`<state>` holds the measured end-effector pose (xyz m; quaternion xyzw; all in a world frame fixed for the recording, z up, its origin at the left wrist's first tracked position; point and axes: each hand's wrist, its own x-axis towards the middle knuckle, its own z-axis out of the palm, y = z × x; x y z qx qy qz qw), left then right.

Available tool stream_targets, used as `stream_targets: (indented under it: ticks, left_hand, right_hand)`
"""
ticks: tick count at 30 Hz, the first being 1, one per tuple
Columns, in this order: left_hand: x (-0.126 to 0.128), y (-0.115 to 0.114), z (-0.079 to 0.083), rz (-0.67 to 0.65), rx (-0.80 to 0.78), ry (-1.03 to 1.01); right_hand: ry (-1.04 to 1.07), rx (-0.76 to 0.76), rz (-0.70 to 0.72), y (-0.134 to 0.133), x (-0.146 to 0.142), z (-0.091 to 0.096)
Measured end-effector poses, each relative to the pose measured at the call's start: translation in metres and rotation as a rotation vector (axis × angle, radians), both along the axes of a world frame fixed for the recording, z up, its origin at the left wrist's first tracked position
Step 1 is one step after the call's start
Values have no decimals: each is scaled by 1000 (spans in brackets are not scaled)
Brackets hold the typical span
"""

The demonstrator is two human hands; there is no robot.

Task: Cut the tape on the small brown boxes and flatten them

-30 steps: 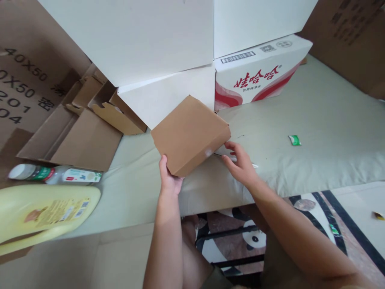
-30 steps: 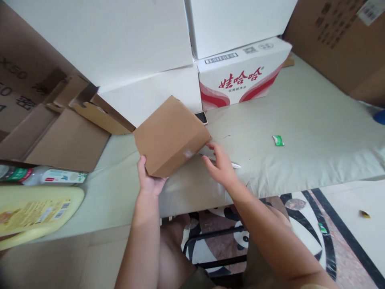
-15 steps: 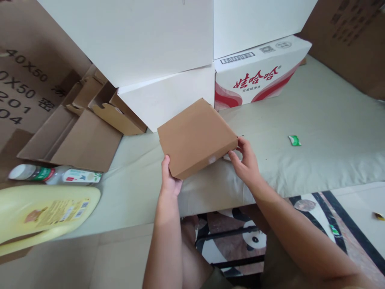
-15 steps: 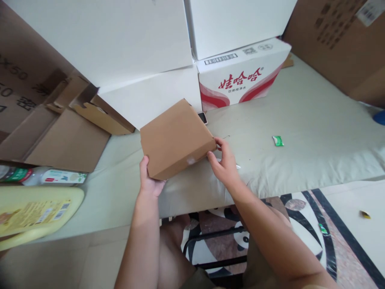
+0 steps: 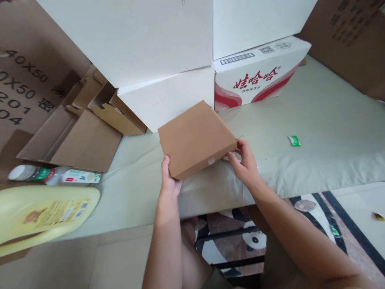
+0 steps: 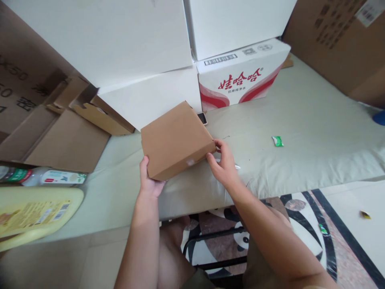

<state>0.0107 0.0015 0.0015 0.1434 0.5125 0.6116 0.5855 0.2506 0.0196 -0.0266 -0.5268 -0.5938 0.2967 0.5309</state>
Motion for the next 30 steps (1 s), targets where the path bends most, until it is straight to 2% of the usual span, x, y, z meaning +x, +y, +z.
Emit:
stream_targets:
  ticks: [13,23,30]
  left_hand:
    - [-1,0,-2,37,0,-39]
    - [-2,0,-3,3,-4,8]
    - [0,0,1,49,-34,-32]
  right_hand:
    - [19,-20,14,-1,0,-2]
    - [21,-26,18,-1,0,-1]
    - [31,-45,22,-1,0,0]
